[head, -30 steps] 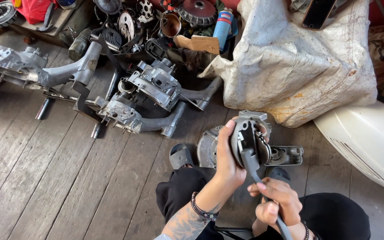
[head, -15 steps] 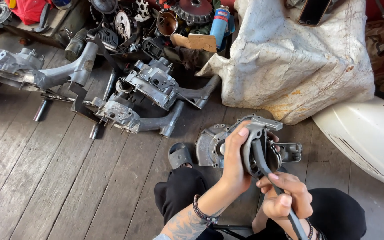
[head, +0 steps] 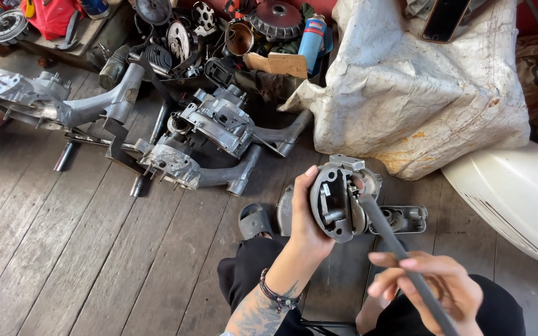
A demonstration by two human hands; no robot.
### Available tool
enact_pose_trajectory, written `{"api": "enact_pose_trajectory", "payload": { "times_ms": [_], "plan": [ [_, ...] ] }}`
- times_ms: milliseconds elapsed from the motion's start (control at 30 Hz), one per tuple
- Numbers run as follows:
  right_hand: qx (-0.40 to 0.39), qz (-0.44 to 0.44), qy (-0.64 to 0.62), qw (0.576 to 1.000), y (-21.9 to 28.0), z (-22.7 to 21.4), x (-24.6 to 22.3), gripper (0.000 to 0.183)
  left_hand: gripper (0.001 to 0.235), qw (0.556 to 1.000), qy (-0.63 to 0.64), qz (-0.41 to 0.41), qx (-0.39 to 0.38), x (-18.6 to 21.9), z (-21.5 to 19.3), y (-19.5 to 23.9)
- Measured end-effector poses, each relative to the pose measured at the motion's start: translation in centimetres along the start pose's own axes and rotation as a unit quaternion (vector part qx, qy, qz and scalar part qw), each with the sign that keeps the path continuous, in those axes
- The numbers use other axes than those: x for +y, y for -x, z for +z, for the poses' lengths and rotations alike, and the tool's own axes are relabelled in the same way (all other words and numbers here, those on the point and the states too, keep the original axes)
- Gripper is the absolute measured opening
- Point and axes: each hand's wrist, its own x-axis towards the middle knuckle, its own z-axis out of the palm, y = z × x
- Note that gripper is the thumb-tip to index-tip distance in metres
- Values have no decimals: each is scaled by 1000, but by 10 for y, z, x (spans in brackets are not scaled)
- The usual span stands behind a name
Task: Adjusting and disassembling internal parts of a motorcycle engine component using a screwdriver.
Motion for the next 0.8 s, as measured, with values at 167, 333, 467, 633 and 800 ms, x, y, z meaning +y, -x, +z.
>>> {"api": "enact_pose_trajectory", "payload": {
  "times_ms": [167,333,467,633,800],
  "plan": [
    [-51,148,-154,975,-5,-1,-12,28,47,999,18,-40,4,2,4,4],
    [-31,191,-270,943,-4,6,-2,37,34,1000,0,-5,-17,-1,1,6],
    [8,238,-128,963,-3,14,-5,15,37,988,-90,111,-59,0,10,11],
    [32,144,113,983,20,18,19,30,43,974,-101,181,-93,-6,4,15],
    [2,-123,415,901,21,14,42,33,46,965,-118,205,-113,-10,-1,18]
  ]
}}
